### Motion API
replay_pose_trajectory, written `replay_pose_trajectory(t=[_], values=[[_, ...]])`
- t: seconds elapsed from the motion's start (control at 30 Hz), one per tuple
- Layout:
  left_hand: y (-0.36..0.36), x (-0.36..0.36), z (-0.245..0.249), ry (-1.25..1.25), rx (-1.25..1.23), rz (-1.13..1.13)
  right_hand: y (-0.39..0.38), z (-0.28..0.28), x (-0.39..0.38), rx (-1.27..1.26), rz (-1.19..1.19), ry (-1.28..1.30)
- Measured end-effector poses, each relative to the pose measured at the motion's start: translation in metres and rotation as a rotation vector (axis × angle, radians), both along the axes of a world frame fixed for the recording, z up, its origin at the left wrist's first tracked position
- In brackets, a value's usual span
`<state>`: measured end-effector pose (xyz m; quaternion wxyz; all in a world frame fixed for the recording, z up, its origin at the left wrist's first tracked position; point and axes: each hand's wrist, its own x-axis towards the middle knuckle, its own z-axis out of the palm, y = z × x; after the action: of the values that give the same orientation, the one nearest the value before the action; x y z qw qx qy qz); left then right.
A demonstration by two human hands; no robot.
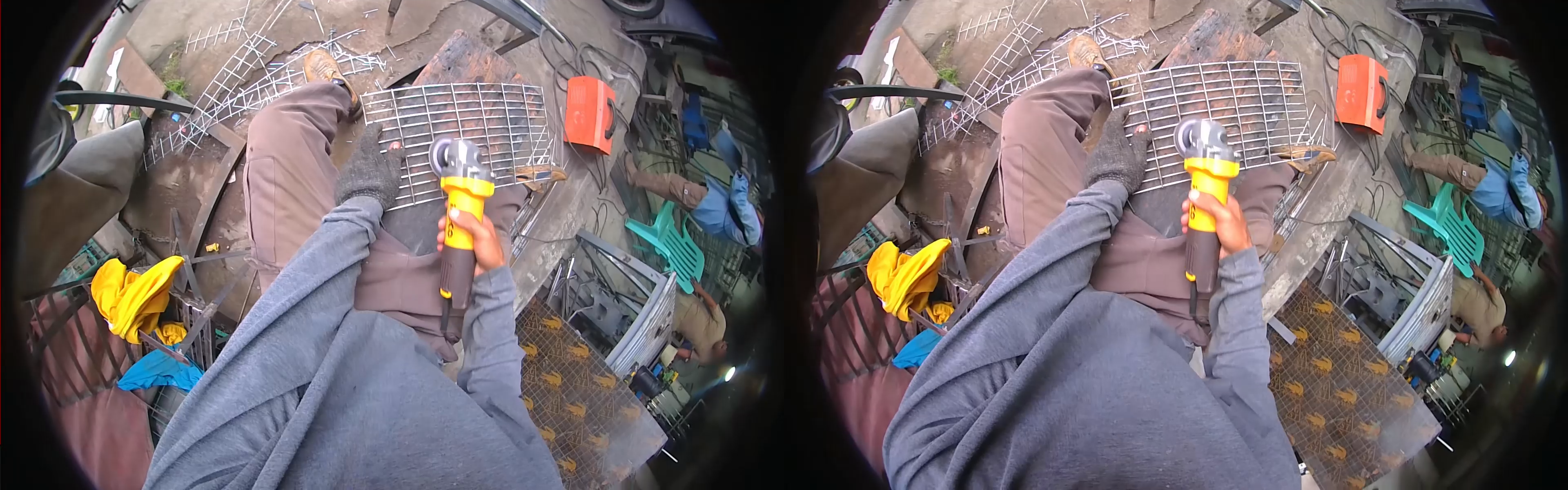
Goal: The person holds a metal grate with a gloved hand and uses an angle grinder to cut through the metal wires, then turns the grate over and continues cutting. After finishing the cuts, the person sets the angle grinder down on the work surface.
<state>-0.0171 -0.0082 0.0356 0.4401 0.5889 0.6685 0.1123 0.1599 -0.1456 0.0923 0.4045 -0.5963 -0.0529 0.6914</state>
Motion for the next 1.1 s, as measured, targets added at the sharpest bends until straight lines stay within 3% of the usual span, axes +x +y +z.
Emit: replay_pose_trajectory(t=[0.17,0.3,0.77,0.9,1.1], values=[[0.001,-0.002,-0.002,0.007,0.017,-0.018,-0.058,0.021,-0.009,-0.084,-0.087,0.049],[0.002,-0.002,0.002,0.034,-0.018,-0.042,-0.058,0.022,-0.012,-0.114,-0.082,0.03],[0.006,0.002,0.002,0.047,-0.078,-0.038,0.127,-0.02,0.012,0.101,0.087,-0.028],[0.003,0.001,-0.005,0.018,-0.057,-0.018,0.116,-0.015,0.014,0.083,0.061,0.007],[0.004,-0.001,0.007,0.023,-0.071,-0.048,0.026,0.009,0.008,-0.035,0.024,0.011]])
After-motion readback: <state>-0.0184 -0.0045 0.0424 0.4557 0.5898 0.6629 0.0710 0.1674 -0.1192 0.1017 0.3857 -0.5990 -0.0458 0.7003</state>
